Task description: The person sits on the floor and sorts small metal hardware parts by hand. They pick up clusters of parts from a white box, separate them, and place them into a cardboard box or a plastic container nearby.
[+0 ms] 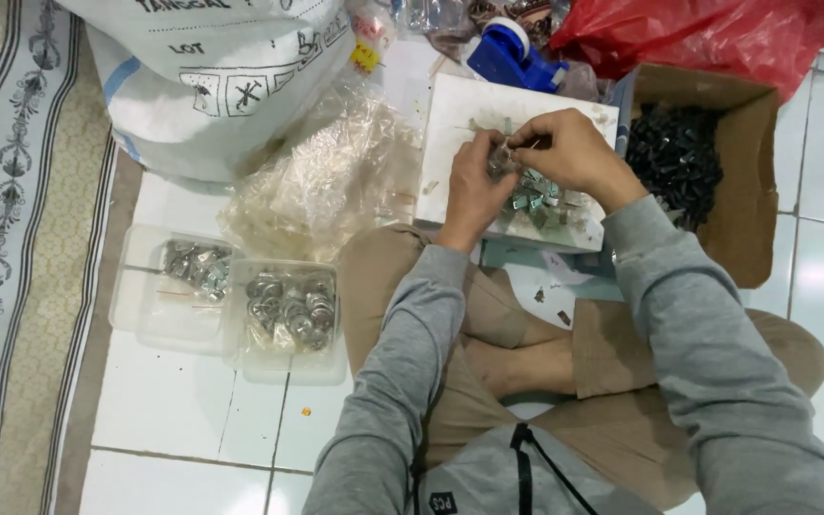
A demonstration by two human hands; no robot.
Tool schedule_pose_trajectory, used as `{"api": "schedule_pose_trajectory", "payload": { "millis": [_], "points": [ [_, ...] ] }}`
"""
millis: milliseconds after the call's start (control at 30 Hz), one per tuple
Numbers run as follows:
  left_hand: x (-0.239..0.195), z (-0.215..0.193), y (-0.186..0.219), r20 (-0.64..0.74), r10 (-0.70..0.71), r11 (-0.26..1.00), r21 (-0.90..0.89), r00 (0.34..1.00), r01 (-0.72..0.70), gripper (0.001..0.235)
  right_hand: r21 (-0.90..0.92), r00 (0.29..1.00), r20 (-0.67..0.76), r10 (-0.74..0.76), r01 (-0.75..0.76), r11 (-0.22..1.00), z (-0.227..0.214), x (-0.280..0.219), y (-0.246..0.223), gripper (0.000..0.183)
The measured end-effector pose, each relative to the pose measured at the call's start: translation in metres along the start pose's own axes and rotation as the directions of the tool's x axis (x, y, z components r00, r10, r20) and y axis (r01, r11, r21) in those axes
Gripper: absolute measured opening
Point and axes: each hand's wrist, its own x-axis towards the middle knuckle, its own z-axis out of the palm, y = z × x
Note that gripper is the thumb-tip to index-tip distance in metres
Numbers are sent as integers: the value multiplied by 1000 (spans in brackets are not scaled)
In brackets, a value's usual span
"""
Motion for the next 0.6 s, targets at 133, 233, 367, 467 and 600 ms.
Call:
{"api": "schedule_pose_trajectory", "payload": {
  "millis": [133,233,367,467,600],
  "points": [
    [0,3,-3,-21,3,1000,-2,1000,-3,47,25,997,-81,3,-1,1000,-1,-2,4,23],
    [-3,4,-6,-8,48,998,28,999,-48,51,24,997,-72,23,-21,999,6,-2,13,31],
    [-1,1,-2,6,56,996,70,998,-56,67,22,994,-101,-31,33,999,16,6,34,22],
    [0,2,-12,-5,28,997,73,1000,-28,64,105,987,-160,-31,49,993,14,5,36,21],
    [2,-6,-12,-32,-25,999,46,999,27,54,108,982,-185,27,-8,994,3,-30,32,42]
  ]
}}
